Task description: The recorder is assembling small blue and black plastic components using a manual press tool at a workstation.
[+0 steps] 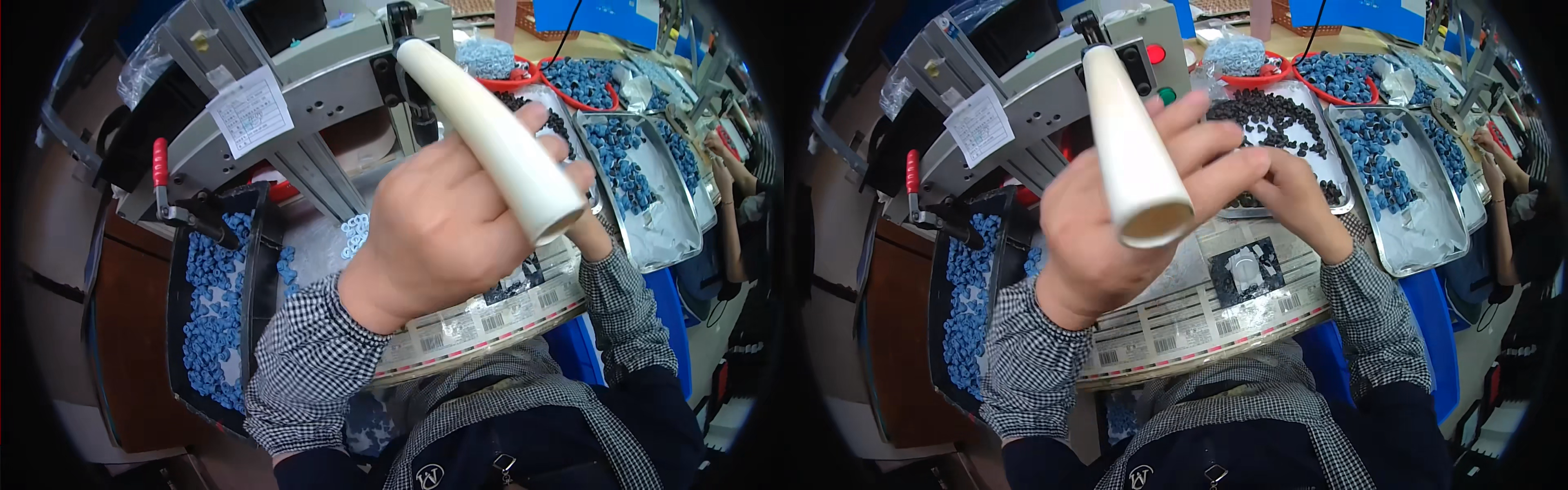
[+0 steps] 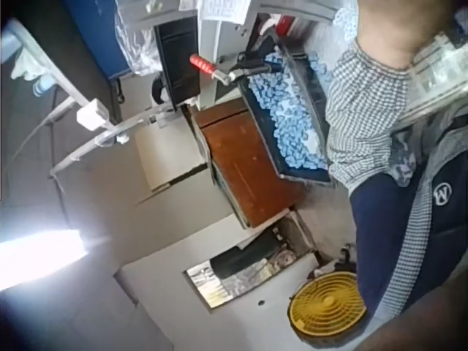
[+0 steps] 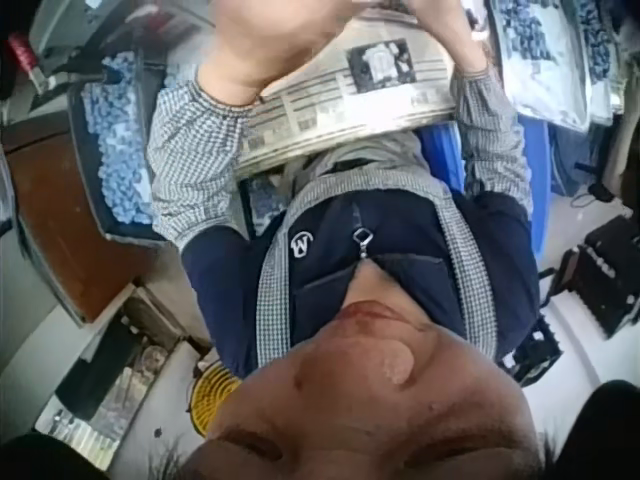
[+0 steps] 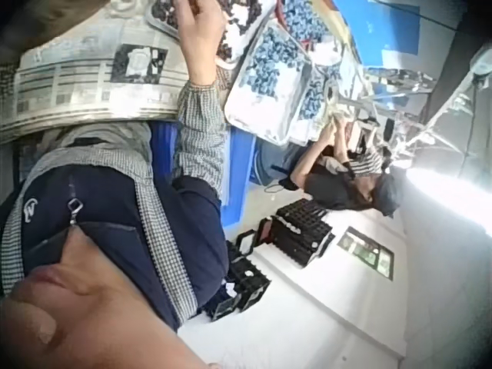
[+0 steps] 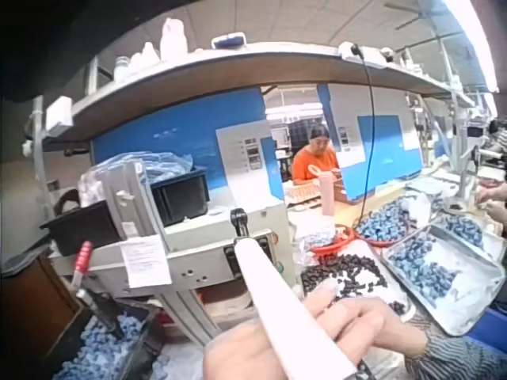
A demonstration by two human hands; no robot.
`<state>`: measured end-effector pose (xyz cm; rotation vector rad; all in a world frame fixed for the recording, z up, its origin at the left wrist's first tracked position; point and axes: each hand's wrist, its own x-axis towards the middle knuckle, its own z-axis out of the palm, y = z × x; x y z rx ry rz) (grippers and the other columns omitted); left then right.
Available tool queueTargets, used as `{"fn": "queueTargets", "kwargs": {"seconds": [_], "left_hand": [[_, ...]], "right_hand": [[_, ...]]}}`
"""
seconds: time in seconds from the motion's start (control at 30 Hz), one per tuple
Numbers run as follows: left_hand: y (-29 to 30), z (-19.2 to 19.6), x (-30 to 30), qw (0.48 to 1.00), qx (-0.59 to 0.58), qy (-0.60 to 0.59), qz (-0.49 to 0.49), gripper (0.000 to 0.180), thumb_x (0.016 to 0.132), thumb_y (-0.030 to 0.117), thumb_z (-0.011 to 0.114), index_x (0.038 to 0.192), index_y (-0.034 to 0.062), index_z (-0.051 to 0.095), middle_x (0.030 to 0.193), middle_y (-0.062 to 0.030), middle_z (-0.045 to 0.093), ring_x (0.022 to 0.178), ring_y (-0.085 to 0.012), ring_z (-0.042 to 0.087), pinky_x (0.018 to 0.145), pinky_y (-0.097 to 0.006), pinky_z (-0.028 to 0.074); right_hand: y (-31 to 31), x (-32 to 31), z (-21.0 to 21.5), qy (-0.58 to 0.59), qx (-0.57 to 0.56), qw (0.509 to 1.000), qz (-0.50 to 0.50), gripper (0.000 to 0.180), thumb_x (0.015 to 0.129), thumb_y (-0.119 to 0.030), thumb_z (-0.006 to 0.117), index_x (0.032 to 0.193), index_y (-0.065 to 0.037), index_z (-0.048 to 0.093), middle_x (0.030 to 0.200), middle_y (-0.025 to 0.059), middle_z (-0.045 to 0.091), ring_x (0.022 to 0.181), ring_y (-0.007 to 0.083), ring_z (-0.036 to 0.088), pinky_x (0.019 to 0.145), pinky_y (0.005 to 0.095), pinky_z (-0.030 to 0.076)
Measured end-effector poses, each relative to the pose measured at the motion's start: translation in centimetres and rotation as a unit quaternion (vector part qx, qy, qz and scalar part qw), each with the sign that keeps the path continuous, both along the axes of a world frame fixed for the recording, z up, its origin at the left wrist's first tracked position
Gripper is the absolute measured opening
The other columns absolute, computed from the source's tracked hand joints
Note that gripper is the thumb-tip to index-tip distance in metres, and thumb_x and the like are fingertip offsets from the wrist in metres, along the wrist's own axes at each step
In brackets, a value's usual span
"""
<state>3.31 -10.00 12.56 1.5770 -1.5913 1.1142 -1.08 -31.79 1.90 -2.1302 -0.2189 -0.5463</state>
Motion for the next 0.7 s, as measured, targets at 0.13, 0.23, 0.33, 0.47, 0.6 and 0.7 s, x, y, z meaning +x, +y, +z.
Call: {"fn": "queueTargets", "kwargs": {"seconds": [0.13,0.23,0.33,0.47,0.6,0.7], "left_hand": [[-2.5,8.1,2.0,0.986,-0.133,0.003,-0.104,0.029,0.088,0.005,0.071,0.117,0.0006,0.069,0.105,-0.0086,0.072,0.091,-0.0185,0.068,0.080,-0.028,0.055],[-3.0,12.0,3.5,0.953,-0.179,0.205,-0.136,0.026,0.094,-0.002,0.065,0.120,-0.0025,0.068,0.101,-0.0068,0.072,0.089,-0.0113,0.066,0.082,-0.023,0.054],[-2.8,12.7,6.8,0.898,-0.230,0.339,-0.159,0.028,0.091,-0.003,0.067,0.118,-0.0013,0.069,0.101,-0.0066,0.073,0.090,-0.0132,0.067,0.083,-0.025,0.054],[1.7,8.3,6.7,0.911,-0.247,0.317,-0.089,0.030,0.096,0.006,0.066,0.124,-0.0028,0.063,0.115,-0.0128,0.069,0.104,-0.0210,0.069,0.087,-0.031,0.057],[5.8,-1.4,1.4,0.885,-0.198,0.420,-0.026,0.026,0.095,0.000,0.064,0.120,-0.0043,0.058,0.117,-0.0136,0.066,0.102,-0.0178,0.067,0.088,-0.029,0.056],[6.5,-9.5,0.5,0.823,-0.127,0.554,-0.007,0.027,0.092,-0.006,0.065,0.117,-0.0024,0.057,0.116,-0.0107,0.065,0.104,-0.0162,0.066,0.087,-0.027,0.054]], "right_hand": [[2.1,3.0,-1.3,-0.009,-0.147,0.984,0.105,0.021,0.085,-0.008,0.072,0.105,-0.002,0.070,0.099,0.0157,0.069,0.089,0.0329,0.068,0.078,0.0395,0.055],[5.4,5.3,-2.8,-0.045,-0.200,0.969,0.140,0.018,0.088,-0.011,0.069,0.104,-0.003,0.066,0.107,0.0161,0.062,0.097,0.0368,0.064,0.082,0.0439,0.053],[6.1,6.7,-3.1,-0.030,-0.211,0.958,0.192,0.018,0.088,-0.011,0.067,0.103,-0.002,0.064,0.104,0.0156,0.061,0.097,0.0365,0.063,0.082,0.0436,0.052],[2.3,3.8,-0.6,0.001,-0.166,0.982,0.093,0.012,0.088,-0.010,0.067,0.098,-0.003,0.063,0.099,0.0136,0.059,0.097,0.0333,0.060,0.086,0.0409,0.049],[-9.4,-2.8,0.6,-0.010,-0.225,0.968,-0.111,0.013,0.089,-0.006,0.067,0.101,-0.001,0.064,0.098,0.0143,0.060,0.094,0.0316,0.062,0.083,0.0378,0.049],[-18.1,-6.2,-0.8,0.106,-0.253,0.935,-0.223,0.017,0.084,-0.003,0.068,0.102,-0.002,0.065,0.100,0.0143,0.062,0.096,0.0338,0.062,0.083,0.0398,0.050]]}}
